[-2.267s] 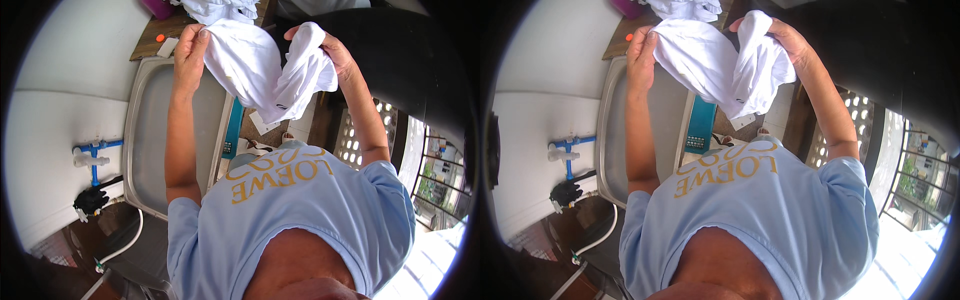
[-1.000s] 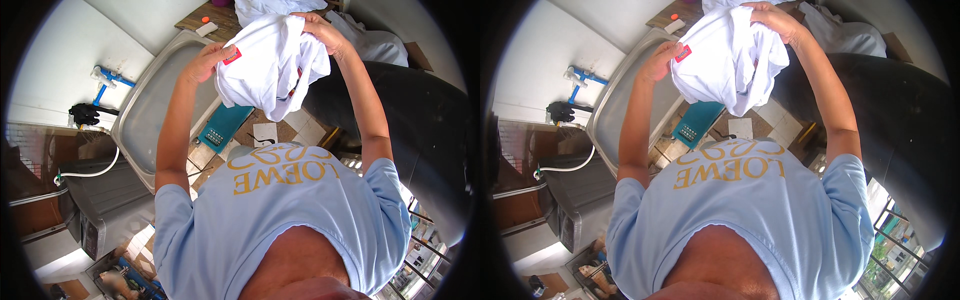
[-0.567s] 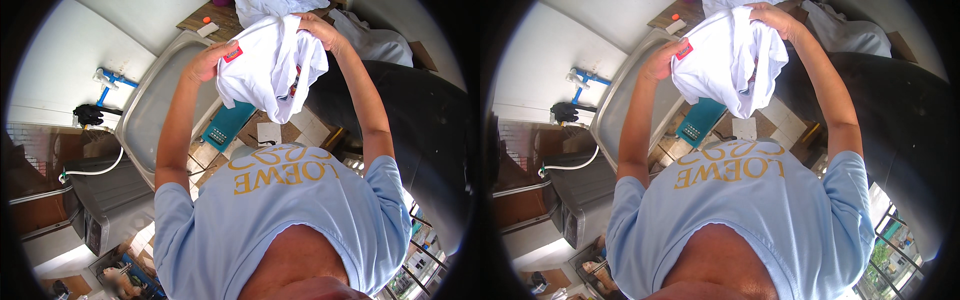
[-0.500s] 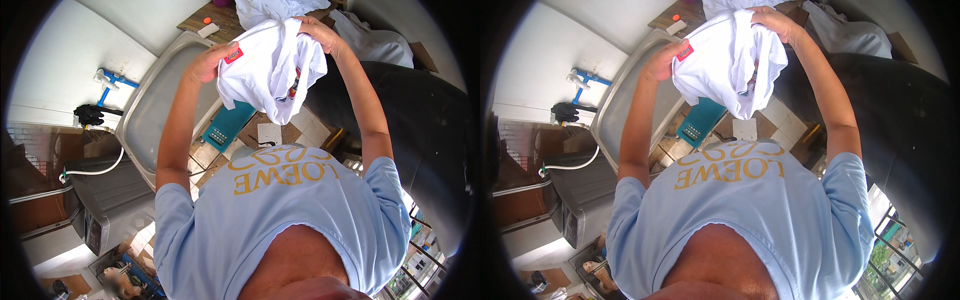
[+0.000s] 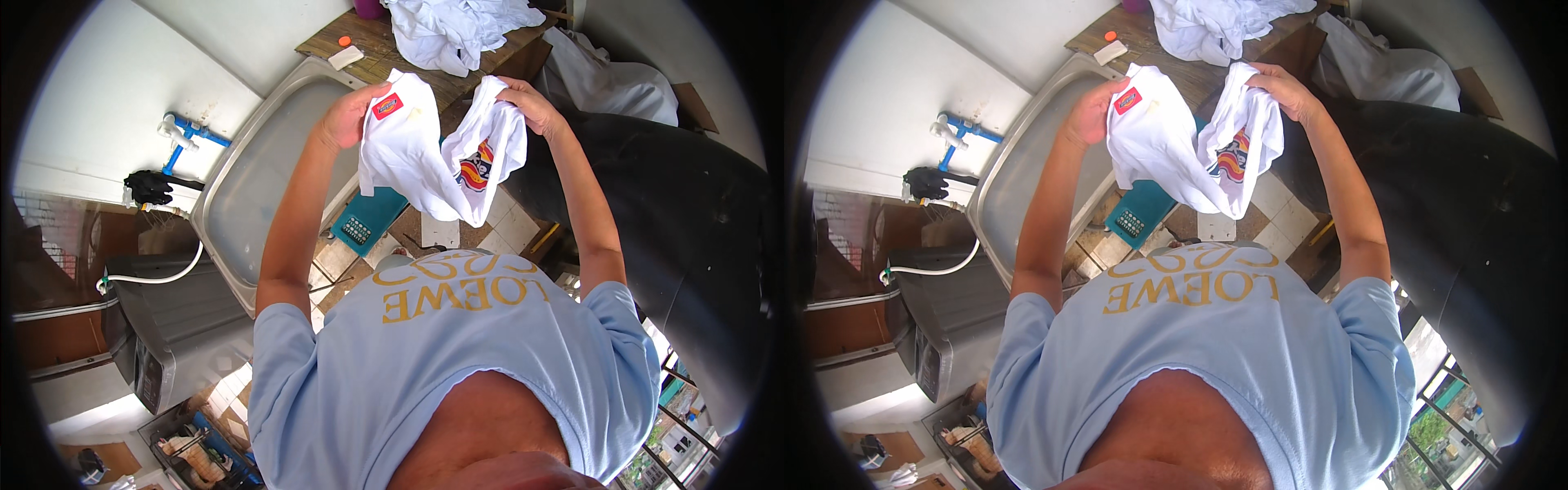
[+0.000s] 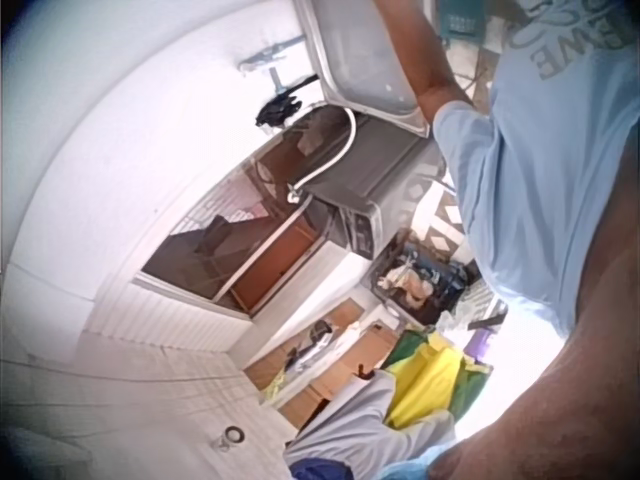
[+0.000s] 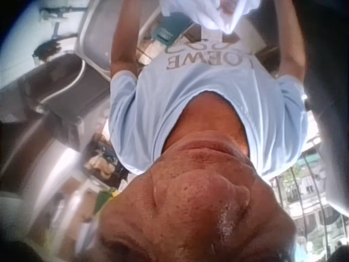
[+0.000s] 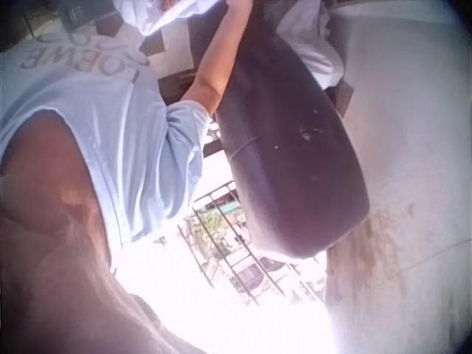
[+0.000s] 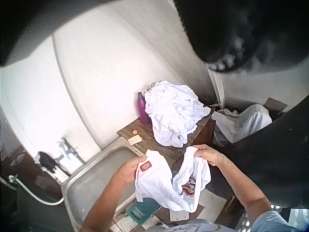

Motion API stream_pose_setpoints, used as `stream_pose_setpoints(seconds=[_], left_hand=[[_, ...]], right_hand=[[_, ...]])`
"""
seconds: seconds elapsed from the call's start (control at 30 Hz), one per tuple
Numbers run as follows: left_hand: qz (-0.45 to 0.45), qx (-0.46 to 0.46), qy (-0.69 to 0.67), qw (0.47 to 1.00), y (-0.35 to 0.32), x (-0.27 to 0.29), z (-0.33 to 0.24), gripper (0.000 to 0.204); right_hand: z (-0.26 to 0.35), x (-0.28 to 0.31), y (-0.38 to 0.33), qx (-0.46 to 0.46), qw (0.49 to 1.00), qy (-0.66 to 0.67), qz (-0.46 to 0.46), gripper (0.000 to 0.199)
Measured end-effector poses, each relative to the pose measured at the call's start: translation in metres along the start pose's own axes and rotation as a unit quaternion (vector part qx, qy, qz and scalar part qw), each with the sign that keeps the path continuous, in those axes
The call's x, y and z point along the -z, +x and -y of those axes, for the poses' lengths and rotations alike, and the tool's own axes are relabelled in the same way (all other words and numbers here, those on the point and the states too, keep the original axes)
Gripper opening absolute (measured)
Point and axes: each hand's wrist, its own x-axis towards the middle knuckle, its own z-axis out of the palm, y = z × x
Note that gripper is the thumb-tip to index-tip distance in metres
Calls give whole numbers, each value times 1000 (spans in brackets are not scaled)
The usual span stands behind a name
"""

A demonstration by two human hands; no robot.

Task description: The person fills a sink with water from a faucet, picks up a white t-shirt from a stack, and immerses it in the water to soak it while using a bar of soap.

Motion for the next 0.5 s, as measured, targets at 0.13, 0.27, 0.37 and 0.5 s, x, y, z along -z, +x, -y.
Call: stream_pose_setpoints(seconds=[0.13, 0.27, 0.37, 0.5], left_hand=[[28, 9, -35, 999, 3, 3, 5, 46], [43, -3, -60, 997, 6, 6, 7, 45], [38, 0, -42, 998, 0, 1, 3, 43], [19, -107, 139, 984, -15, -18, -16, 43]], right_hand=[[-14, -4, -8, 14, 1000, 2, -14, 34], [-23, -11, -13, 2, 1000, -23, 3, 34], [-32, -17, -20, 16, 998, -53, 35, 33], [-43, -37, -23, -42, 987, -121, 94, 43]])
